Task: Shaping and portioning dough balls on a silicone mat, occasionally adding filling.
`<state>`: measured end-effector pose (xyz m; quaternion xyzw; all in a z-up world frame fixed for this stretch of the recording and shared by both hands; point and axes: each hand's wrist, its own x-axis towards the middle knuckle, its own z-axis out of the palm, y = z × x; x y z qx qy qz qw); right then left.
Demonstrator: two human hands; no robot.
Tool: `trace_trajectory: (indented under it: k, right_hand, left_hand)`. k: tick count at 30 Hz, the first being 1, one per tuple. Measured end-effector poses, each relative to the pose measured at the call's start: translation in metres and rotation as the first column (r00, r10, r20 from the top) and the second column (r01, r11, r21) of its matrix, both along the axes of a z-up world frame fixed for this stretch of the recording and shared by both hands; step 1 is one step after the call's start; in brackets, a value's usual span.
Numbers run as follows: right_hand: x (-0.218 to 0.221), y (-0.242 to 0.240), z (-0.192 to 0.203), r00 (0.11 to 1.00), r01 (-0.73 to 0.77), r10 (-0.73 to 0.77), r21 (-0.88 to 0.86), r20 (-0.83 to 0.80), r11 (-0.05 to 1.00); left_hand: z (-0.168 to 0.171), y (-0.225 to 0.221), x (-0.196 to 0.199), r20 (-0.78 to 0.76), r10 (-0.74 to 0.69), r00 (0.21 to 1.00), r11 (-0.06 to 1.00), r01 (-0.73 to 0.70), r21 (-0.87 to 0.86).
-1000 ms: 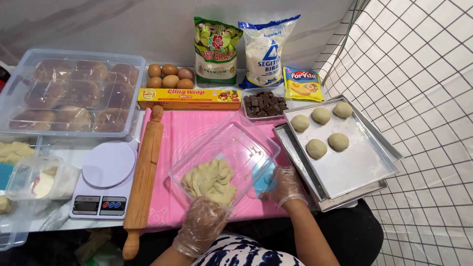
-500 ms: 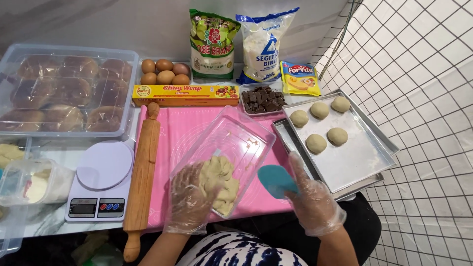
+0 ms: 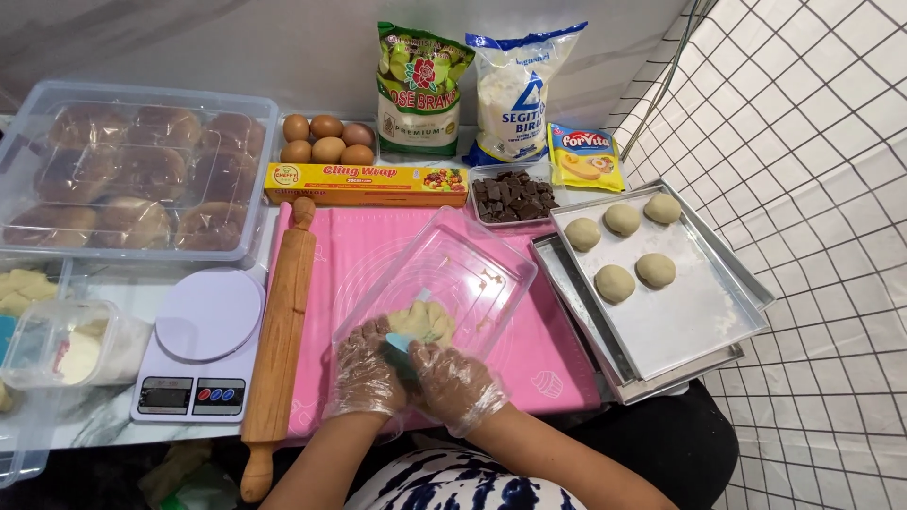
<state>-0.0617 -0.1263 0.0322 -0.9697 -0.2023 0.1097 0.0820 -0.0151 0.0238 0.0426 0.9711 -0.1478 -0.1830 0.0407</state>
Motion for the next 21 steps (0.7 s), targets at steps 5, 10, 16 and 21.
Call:
trace_trajectory:
  k: [5,10,16,21]
  right_hand:
    - [0.000,0.010,-0.008,0.987,-0.003,-0.022,0.159,0.160,0.987]
    - [0.029,0.030,0.044,0.969,0.192,-0.145,0.238,-0.202,0.952]
    - [0.054,0.029,0.070,0.367,0.915,-0.442,0.233,-0.818,0.329]
    - [0.096,-0.021,-0.053,0.902,0.414,-0.420,-0.076,-0.098,0.907]
  left_hand:
    - [0.017,-0.001,0.001,0.175,0.087,0.981,0.910,-0.007,-0.414]
    - [0.007,0.005,0.000,0.070,0.201,0.977,0.895,-0.154,-0.420]
    - [0.010,0.006,0.000,0.172,0.090,0.981,0.925,-0.018,-0.380]
    - [-0.028,0.007,-0.001,-0.081,0.149,0.986,0.941,-0.166,-0.293]
